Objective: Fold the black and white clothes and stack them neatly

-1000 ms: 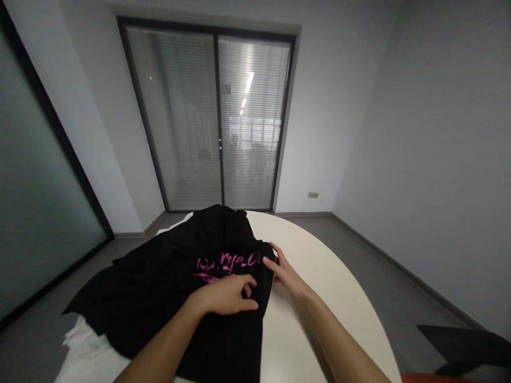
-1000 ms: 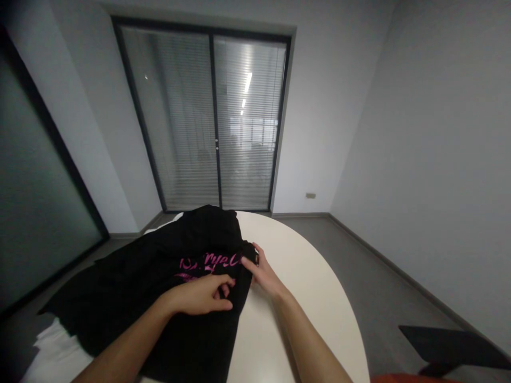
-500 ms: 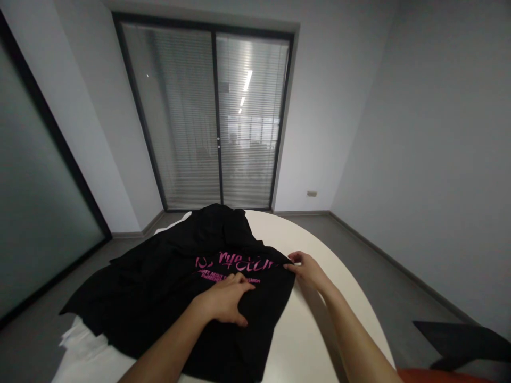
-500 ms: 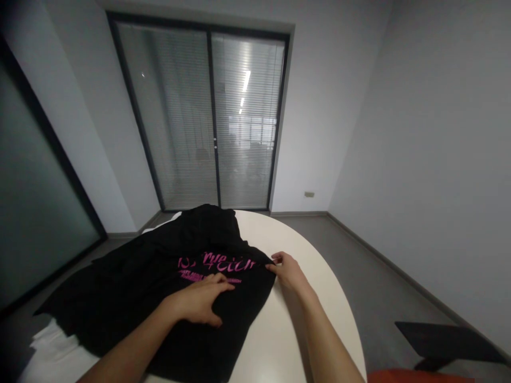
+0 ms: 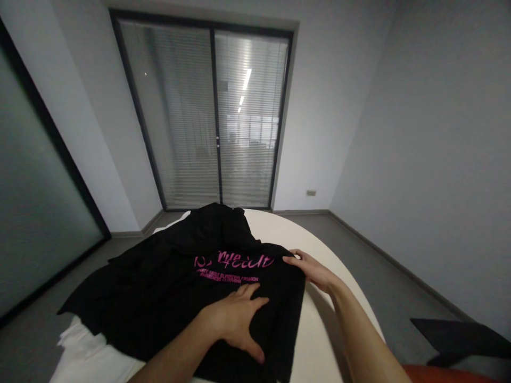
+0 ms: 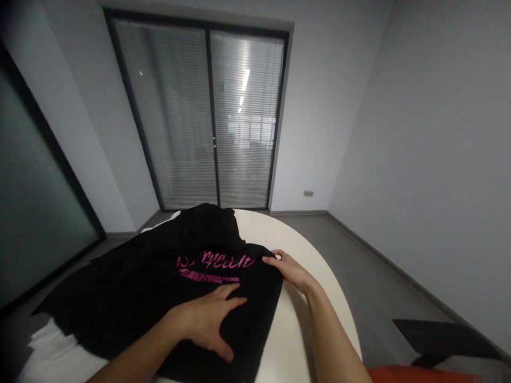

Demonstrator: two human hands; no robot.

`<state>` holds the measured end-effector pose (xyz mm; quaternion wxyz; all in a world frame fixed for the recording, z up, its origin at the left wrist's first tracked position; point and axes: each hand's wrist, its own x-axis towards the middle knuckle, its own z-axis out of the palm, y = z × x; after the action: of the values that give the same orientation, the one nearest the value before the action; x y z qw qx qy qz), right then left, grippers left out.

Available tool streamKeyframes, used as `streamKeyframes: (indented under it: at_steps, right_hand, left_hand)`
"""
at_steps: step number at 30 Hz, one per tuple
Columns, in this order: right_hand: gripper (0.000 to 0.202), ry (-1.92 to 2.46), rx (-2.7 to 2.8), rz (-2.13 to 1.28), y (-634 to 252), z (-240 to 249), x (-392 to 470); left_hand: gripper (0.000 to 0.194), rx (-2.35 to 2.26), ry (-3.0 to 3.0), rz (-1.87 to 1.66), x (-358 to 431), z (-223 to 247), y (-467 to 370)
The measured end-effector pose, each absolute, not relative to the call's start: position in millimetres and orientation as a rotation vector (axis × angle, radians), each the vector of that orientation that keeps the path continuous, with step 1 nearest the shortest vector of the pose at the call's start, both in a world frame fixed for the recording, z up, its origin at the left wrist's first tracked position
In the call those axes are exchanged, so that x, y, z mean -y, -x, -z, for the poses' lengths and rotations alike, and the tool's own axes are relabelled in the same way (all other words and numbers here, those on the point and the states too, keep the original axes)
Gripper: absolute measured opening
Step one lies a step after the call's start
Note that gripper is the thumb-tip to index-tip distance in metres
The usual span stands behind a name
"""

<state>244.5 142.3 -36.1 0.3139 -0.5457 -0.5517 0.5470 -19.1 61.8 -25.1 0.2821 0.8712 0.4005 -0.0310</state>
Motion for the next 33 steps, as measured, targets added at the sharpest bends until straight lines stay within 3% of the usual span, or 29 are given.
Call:
streamKeyframes:
  at_steps: [9,16,18,21,22,25,30,33]
  right_hand:
    - [0.064,1.353,1.368,-1.364,-251.5,43.9,-150.3]
    - [0.102,1.025,1.675,-1.425,-240.6,43.3,-141.4]
    - [0.090,1.144,1.751,-1.363,-241.2,47.9,-144.5]
    - [0.037,1.448,1.929,-1.234,-244.7,59.0,-152.7]
    - [0.032,1.512,1.946,-1.211,-245.6,62.8,-155.6]
    - [0.036,1.608,1.797,-1.229,-246.2,70.3,-162.7]
    - [0.044,1.734,1.532,-1.220,-245.7,68.0,-166.2]
    - [0.051,1.746,1.578,-1.070,-246.6,65.7,-163.3]
  left_hand:
    - [0.126,-1.298,-2.264,0.241,-42.5,25.5,-0.4]
    - [0.093,-1.511,-2.181,0.251,-64.2,21.7,13.9]
    - [0.088,-1.534,-2.187,0.254,-70.3,21.0,20.1]
    - [0.081,-1.499,-2.281,0.188,-73.6,19.6,24.0]
    - [0.078,-1.465,-2.327,0.139,-73.1,19.1,23.6]
    - [0.075,-1.259,-2.405,-0.006,-68.1,18.0,18.9]
    - [0.091,-0.995,-2.428,0.006,-54.4,22.7,7.3]
    - [0.079,-0.996,-2.497,0.012,-46.3,24.6,-0.3]
